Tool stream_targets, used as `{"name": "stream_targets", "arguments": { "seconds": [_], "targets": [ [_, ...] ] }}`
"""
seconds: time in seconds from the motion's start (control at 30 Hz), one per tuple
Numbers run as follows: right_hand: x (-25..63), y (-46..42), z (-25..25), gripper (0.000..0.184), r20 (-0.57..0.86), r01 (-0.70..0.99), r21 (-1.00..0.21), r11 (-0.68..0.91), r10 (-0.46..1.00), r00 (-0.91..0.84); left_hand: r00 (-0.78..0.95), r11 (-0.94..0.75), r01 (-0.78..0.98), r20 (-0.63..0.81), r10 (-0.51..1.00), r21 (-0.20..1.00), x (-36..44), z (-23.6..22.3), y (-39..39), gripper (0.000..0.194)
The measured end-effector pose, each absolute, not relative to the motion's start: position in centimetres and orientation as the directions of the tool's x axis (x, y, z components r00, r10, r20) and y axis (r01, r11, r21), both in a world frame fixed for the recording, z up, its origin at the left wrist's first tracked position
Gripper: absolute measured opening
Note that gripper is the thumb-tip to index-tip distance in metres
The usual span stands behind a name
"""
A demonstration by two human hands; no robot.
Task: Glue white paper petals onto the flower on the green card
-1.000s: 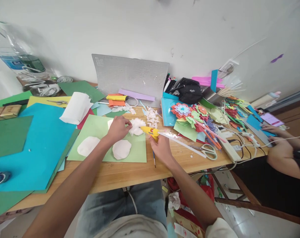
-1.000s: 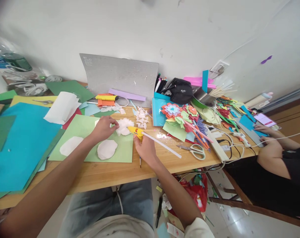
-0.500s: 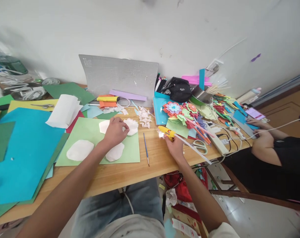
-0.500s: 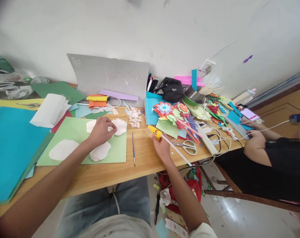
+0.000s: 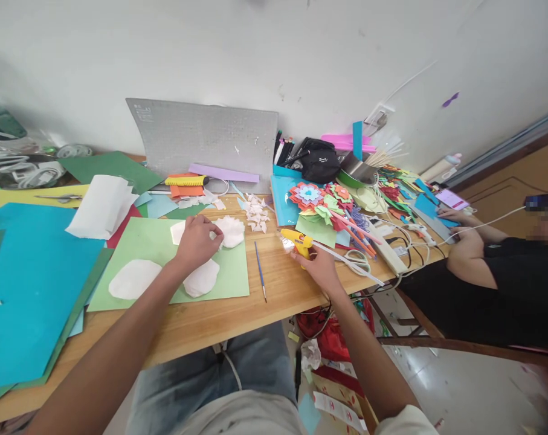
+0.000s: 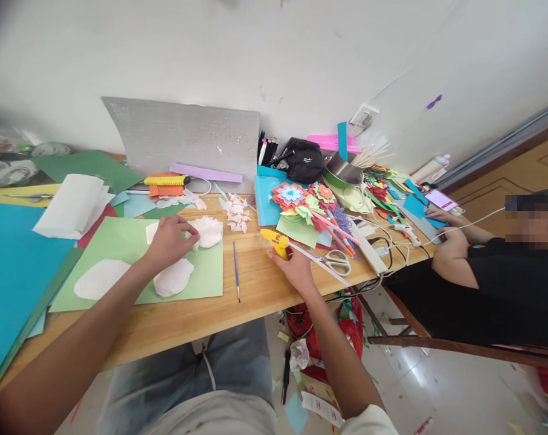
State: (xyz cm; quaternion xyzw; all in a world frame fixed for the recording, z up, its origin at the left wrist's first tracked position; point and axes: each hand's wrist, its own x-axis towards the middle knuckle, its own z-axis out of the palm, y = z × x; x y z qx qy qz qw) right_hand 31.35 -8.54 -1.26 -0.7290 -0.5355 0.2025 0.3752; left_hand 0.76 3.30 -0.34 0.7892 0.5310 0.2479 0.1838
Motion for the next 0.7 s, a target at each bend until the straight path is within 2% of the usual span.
{"name": "stream_targets", "arguments": {
  "seconds": [0.13,0.2,0.27,0.3,0.33,0.4,0.47,0.6,0.7],
  "targets": [
    [32.3,-11.1,-0.9,0.055,0.143,0.641,-0.748,-0.170,0.903,0.406,0.304,-0.367,0.759,0.205,0.930,0.538,0.7,-0.5,3.3,0.020],
    [32.0,-13.4,-0.6,0.046,0.248,0.670,-0.722,-0.171,0.841,0.482,0.301,-0.372,0.767,0.218,0.928,0.523,0.7,-0.6,3.3,0.019],
    [30.7,-15.6,-0.3,0.031,0.445,0.752,-0.628,-0.200,0.700,0.558,0.305,-0.379,0.770,0.226,0.925,0.514,0.7,-0.7,3.3,0.019],
    [29.7,-16.3,-0.1,0.026,0.498,0.793,-0.582,-0.181,0.691,0.524,0.306,-0.381,0.770,0.228,0.924,0.511,0.7,-0.7,3.3,0.019],
    [28.5,-16.8,0.0,0.023,0.496,0.822,-0.556,-0.123,0.744,0.447,0.306,-0.382,0.771,0.229,0.924,0.510,0.7,-0.7,3.3,0.019],
    [25.7,-16.3,0.3,0.019,0.400,0.844,-0.536,0.014,0.885,0.239,0.304,-0.381,0.770,0.231,0.924,0.512,0.6,-0.8,3.3,0.019],
    [23.1,-14.3,0.4,0.021,0.293,0.878,-0.477,0.037,0.949,0.119,0.297,-0.373,0.767,0.227,0.928,0.522,0.6,-0.8,3.3,0.019],
    [19.8,-9.3,0.6,0.027,0.109,0.969,-0.223,-0.111,0.984,0.138,0.287,-0.360,0.743,0.218,0.933,0.564,0.6,-0.6,3.2,0.019],
    [19.1,-7.5,0.6,0.025,0.012,0.986,-0.085,-0.143,0.989,0.145,0.284,-0.361,0.733,0.222,0.933,0.576,0.7,-0.4,3.1,0.018]
  ]
}}
